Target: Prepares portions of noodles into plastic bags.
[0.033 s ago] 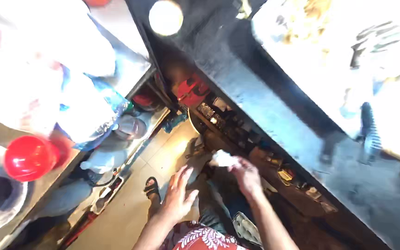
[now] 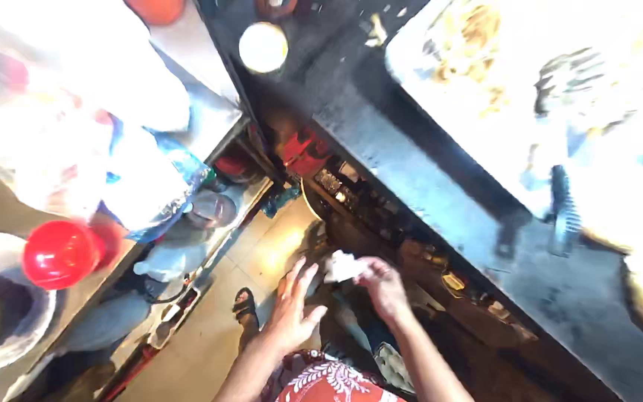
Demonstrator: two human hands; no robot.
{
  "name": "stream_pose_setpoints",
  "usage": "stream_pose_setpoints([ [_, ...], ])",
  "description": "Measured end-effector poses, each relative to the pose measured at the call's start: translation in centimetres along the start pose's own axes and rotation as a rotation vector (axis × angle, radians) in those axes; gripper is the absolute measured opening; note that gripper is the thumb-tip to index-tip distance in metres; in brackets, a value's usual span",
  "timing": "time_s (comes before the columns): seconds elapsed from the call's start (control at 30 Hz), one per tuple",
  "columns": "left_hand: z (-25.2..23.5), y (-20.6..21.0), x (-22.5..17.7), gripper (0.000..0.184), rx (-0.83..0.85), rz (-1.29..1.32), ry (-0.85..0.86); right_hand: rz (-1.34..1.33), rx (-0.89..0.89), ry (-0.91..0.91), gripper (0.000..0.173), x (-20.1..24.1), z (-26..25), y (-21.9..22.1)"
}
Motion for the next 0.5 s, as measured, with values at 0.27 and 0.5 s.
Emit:
stream_pose_setpoints([
  [0.27,-0.4,0.1,-8.8,0.038,0.011,0.651,-0.178,0.054,0.172,-0.181,0.023,7.2,4.2,0.9],
  [0.5,-3.9,-4.7,-14.3,0.047,-0.191,0.238,-0.063,0.446,0.184,-0.806,0.046,11.9,5.0,2.4],
])
Point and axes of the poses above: each hand's wrist, its own z-axis away from the middle knuckle, its own y-axis out of the palm, x = y × z, the point moved 2 cm from there along -z, towards the middle knuckle, and after that the axes turned 5 degrees about x, right-handed, at the moved point
